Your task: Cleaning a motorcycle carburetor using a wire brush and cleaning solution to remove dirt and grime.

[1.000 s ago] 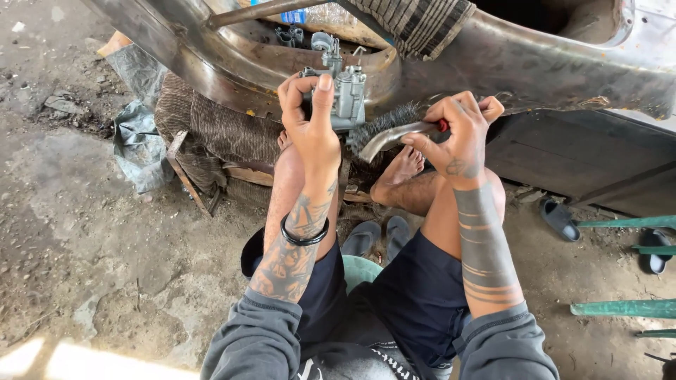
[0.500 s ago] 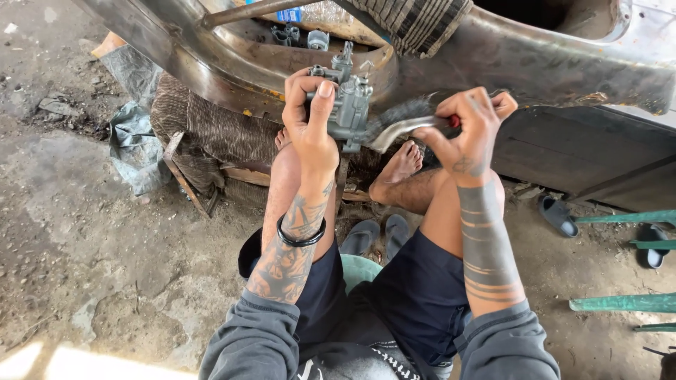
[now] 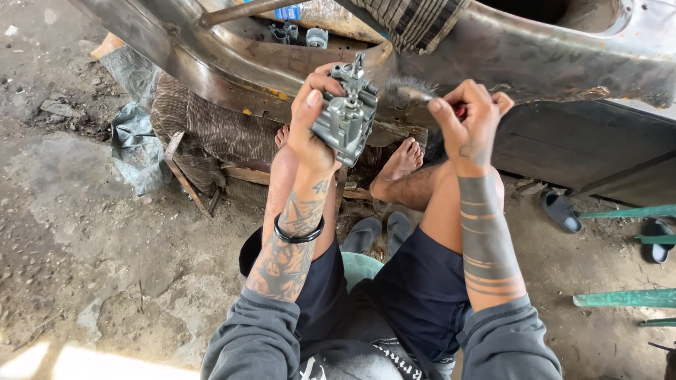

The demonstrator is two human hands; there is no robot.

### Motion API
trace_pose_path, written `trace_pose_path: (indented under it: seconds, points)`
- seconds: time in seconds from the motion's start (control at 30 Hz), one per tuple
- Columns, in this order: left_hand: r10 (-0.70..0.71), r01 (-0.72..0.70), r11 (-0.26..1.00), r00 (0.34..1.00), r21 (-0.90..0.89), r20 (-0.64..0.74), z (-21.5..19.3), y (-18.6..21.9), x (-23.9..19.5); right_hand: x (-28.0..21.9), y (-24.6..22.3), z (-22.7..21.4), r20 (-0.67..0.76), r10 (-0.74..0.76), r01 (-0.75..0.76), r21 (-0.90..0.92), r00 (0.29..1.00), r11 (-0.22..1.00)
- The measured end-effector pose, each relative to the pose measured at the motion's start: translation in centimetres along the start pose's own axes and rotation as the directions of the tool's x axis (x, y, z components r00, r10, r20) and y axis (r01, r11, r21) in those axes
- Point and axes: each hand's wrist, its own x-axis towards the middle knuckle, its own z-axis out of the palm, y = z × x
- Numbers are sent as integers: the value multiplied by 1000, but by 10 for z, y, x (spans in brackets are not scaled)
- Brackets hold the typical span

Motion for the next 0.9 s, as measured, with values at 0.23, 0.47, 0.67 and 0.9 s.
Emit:
trace_pose_path:
  seconds: [0.23, 0.47, 0.67, 0.9]
  points:
    - [-182, 164, 888, 983, -430, 0, 26, 6, -3, -3, 12, 3, -66, -268, 273, 85, 961, 958]
    - [-356, 212, 809, 919, -548, -170, 29, 4, -2, 4, 50, 6, -143, -295, 307, 69, 945, 949]
    - [-377, 221, 806, 906, -549, -190, 11, -18, 1, 2, 52, 25, -96, -316, 317, -8, 944, 948]
    - [-408, 261, 787, 900, -558, -156, 7, -18, 2, -4, 45, 13, -101, -419, 421, 3, 903, 907]
